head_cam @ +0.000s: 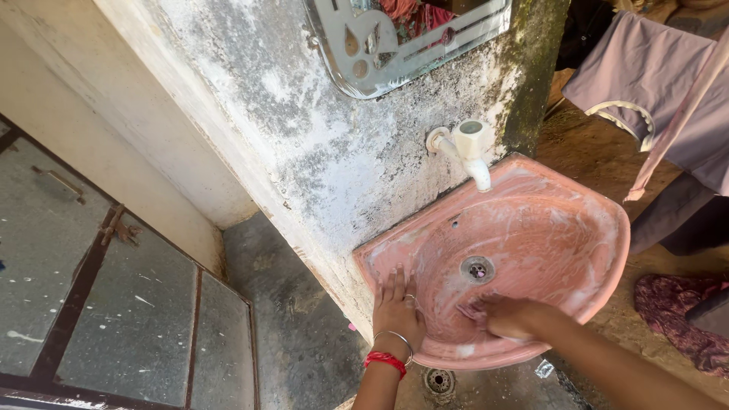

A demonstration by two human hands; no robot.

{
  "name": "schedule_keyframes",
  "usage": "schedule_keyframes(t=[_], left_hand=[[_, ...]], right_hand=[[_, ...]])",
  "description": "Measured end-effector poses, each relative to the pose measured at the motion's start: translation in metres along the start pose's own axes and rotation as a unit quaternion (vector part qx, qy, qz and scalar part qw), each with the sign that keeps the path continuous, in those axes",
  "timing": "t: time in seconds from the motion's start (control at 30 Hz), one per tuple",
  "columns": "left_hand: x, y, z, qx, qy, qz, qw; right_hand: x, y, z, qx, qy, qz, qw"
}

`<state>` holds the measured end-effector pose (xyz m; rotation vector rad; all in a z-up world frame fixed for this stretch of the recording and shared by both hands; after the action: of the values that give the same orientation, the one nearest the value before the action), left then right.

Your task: The person scrubs a pink bathroom sink with a small cloth, working in circular motions across the basin and around the drain. The person repeatedly wets the cloth and continues scrubbing the sink surface throughout the clip.

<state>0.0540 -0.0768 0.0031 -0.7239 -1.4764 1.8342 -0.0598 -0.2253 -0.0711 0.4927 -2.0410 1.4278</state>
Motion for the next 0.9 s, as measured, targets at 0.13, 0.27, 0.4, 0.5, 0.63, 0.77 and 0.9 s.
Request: schedule_keyframes(t=[0.13, 0.27, 0.4, 0.5, 0.63, 0.77, 0.9], left_hand=[[-0.002, 0.001, 0.002, -0.030, -0.015, -0.044, 0.998], [-0.002, 0.004, 0.003, -0.064, -0.019, -0.091, 0.994], [-0.001, 0.001, 0.008, -0.073, -0.016, -0.091, 0.993], [0.000, -0.003, 0.007, -0.067, -0.016, -0.082, 0.994], [-0.001, -0.004, 0.009, -0.080, -0.004, -0.076, 0.994], [0.000, -0.004, 0.006, -0.048, -0.006, -0.069, 0.996], [-0.003, -0.001, 0.006, -0.051, -0.012, -0.067, 0.996]], right_hand=[[-0.014, 0.010, -0.069, -0.189, -0.099, -0.031, 0.976], [0.012, 0.015, -0.038, -0.139, -0.091, -0.107, 0.980], [0.004, 0.001, 0.027, 0.019, 0.046, -0.092, 0.994], [-0.023, -0.003, 0.002, 0.012, 0.008, -0.041, 0.999], [-0.029, 0.005, -0.054, -0.101, -0.129, -0.028, 0.986], [0.005, 0.017, -0.022, -0.141, -0.113, -0.165, 0.969], [0.023, -0.009, 0.057, 0.037, 0.108, -0.118, 0.986]])
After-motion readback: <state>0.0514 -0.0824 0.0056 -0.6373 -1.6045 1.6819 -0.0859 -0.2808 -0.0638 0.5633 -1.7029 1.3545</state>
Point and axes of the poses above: each hand's wrist, its own x-axis away from the middle knuckle, its own y-axis out of the palm, z = x × y, the point moved 9 cm from there along -x, towards the middle knuckle, and after that the axes turned 1 degree about x, right-handed, at the moved point
